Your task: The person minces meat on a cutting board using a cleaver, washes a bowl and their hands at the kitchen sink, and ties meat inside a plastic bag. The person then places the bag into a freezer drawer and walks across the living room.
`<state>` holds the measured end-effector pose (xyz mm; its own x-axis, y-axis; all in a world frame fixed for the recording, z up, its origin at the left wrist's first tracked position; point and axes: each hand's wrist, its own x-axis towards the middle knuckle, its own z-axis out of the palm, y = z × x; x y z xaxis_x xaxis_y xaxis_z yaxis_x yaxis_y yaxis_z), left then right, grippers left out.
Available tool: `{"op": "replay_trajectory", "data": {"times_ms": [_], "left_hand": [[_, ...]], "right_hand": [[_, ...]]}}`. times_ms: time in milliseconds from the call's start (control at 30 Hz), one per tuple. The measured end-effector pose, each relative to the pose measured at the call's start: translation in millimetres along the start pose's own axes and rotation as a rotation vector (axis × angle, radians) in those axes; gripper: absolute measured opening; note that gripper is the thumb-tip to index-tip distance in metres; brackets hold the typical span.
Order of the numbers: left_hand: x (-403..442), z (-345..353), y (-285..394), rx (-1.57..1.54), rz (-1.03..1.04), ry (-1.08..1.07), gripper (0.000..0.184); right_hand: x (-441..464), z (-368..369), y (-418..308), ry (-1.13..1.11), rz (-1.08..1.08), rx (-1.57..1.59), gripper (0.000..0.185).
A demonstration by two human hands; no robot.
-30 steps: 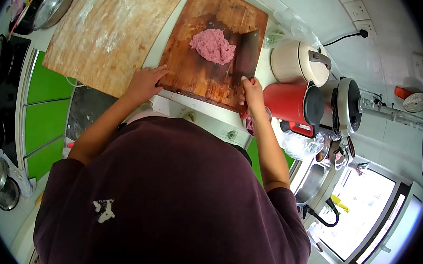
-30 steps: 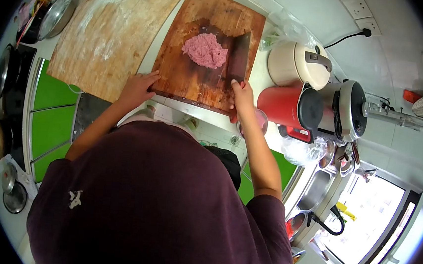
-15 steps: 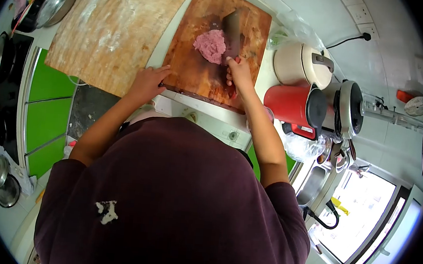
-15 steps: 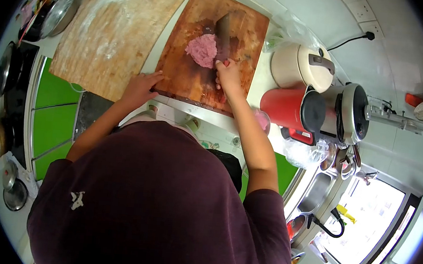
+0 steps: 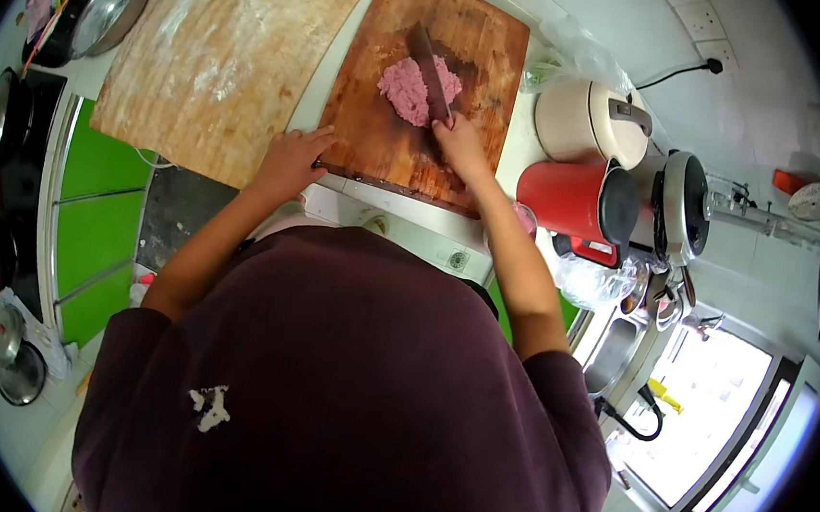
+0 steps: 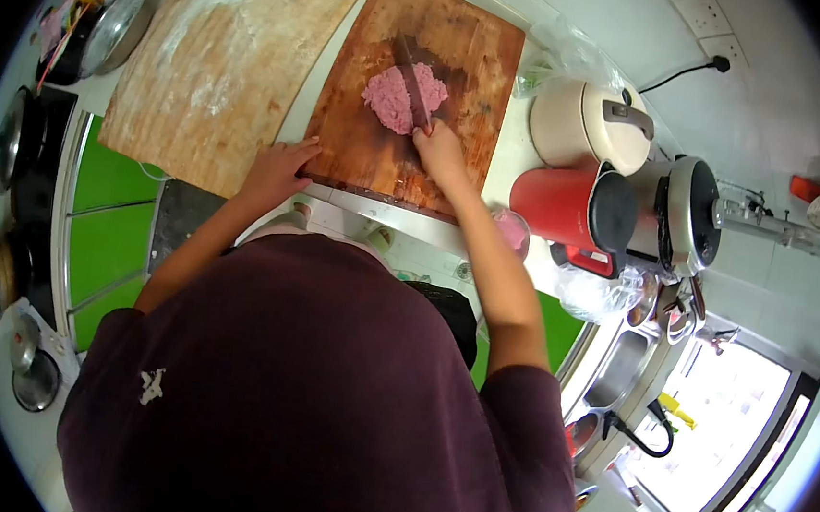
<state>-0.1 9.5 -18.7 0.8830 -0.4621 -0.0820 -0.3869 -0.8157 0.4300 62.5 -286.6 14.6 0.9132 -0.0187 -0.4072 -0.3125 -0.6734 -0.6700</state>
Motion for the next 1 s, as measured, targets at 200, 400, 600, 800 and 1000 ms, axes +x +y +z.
{"op": "replay_trajectory", "data": {"times_ms": [200, 400, 600, 800, 1000], "left_hand": [[4, -6, 3, -0.017, -0.012, -0.017, 0.057], [2, -7, 3, 0.037, 0.015, -0.007, 0.058], [5, -7, 0, 0.014, 0.028, -0.014, 0.058], [7, -9, 2, 0.036, 0.051, 0.004, 0.058], [6, -3, -5, 0.024, 0.075, 0.001, 0.058]], "right_hand": [[-10, 0, -10, 0.204, -0.233, -0.011, 0.029], [-20, -20, -21, 0.051, -0.235, -0.031, 0.03], [-87, -4, -12, -0.024, -0.347, -0.483, 0.032], [-79, 34, 25, 0.121, -0.432, -0.708, 0.031], [-39, 61, 21, 0.252, -0.385, -0.699, 0.033]]}}
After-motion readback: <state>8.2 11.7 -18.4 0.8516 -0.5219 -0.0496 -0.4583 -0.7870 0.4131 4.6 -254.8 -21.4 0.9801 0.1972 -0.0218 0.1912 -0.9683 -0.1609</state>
